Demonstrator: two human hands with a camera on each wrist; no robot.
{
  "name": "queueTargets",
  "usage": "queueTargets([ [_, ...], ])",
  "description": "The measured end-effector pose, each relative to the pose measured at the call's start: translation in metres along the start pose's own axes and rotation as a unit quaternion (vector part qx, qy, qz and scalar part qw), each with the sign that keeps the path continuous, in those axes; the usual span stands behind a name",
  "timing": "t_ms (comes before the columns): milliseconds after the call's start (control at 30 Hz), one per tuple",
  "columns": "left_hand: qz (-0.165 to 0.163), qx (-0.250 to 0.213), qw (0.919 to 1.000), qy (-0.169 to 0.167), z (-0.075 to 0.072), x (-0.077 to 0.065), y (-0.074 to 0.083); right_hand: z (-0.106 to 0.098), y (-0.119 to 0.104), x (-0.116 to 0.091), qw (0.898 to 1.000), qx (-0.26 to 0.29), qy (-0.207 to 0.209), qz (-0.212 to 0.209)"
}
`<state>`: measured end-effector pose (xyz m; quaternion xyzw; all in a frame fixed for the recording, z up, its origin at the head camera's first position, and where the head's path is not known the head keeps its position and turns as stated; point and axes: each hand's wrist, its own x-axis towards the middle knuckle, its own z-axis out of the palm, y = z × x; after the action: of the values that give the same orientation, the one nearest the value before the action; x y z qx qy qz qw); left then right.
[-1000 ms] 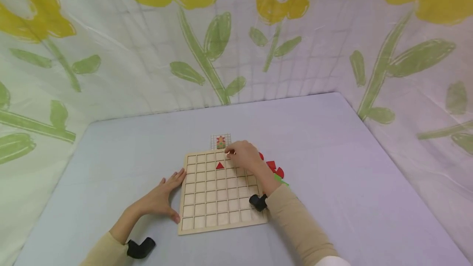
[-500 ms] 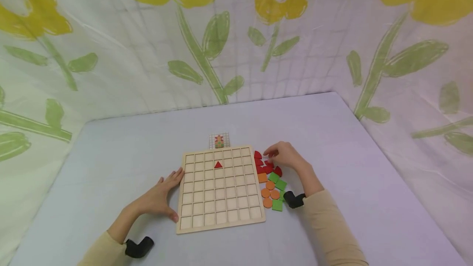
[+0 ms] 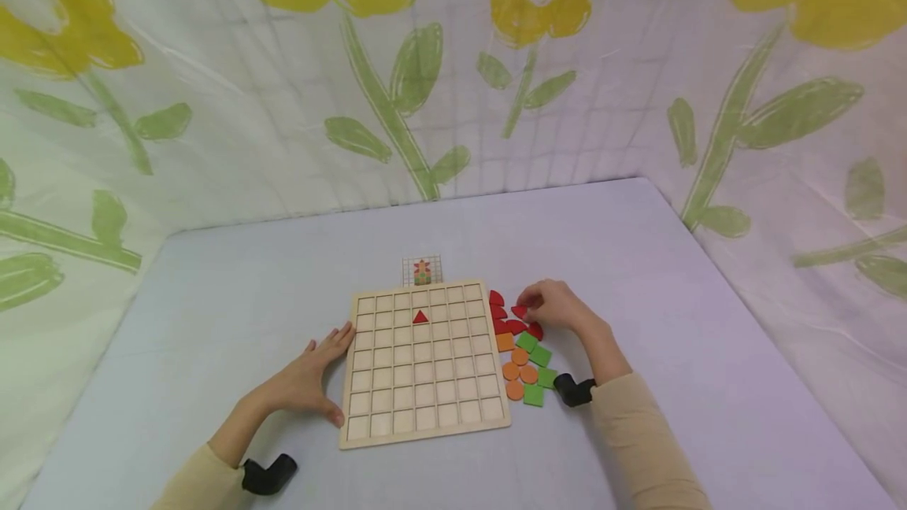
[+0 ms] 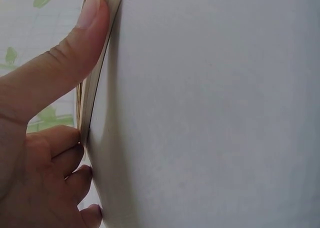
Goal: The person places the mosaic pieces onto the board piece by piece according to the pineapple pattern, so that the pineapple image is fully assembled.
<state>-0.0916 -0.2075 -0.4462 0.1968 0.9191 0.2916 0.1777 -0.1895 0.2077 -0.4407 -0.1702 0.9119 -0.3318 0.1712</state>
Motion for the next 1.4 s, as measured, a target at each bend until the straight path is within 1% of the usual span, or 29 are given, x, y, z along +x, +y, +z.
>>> queueTargets([
  [133, -0.001, -0.002, 1.0000, -0.001, 0.000, 0.000, 0.001, 0.001, 0.002, -0.001, 1.000, -0.006, 0.018, -0.009],
  [267, -0.001, 0.000, 1.0000, -0.002, -0.001, 0.000, 0.003, 0.002, 0.002, -0.001, 0.999, -0.012, 0.026, -0.018],
  [367, -0.002, 0.002, 1.0000, -0.003, -0.002, 0.000, 0.003, 0.003, 0.001, 0.000, 0.999, -0.012, 0.030, -0.011],
  [500, 0.000, 0.003, 1.0000, -0.001, -0.001, 0.001, 0.003, 0.003, -0.002, 0.001, 0.999, -0.014, 0.039, 0.008],
  [733, -0.004, 0.012, 0.9999, 0.009, -0.002, 0.003, 0.006, 0.004, -0.016, -0.001, 0.997, -0.032, 0.073, 0.010],
  [800, -0.007, 0.015, 0.9998, 0.010, -0.002, 0.004, 0.006, 0.006, -0.021, -0.001, 0.996, -0.035, 0.082, 0.011],
  [933, -0.003, 0.021, 0.9997, 0.009, -0.002, 0.004, 0.007, 0.013, -0.030, 0.001, 0.995, -0.030, 0.093, 0.005],
  [1067, 0.000, 0.027, 0.9996, 0.009, -0.001, 0.005, 0.006, 0.023, -0.040, 0.004, 0.995, -0.027, 0.094, -0.012],
  [1233, -0.010, 0.024, 0.9997, 0.004, 0.000, 0.006, 0.005, 0.035, -0.053, 0.009, 0.996, -0.024, 0.082, -0.037],
  [1400, -0.016, 0.020, 0.9997, 0.002, 0.000, 0.007, 0.005, 0.045, -0.068, 0.013, 0.996, -0.018, 0.071, -0.045],
])
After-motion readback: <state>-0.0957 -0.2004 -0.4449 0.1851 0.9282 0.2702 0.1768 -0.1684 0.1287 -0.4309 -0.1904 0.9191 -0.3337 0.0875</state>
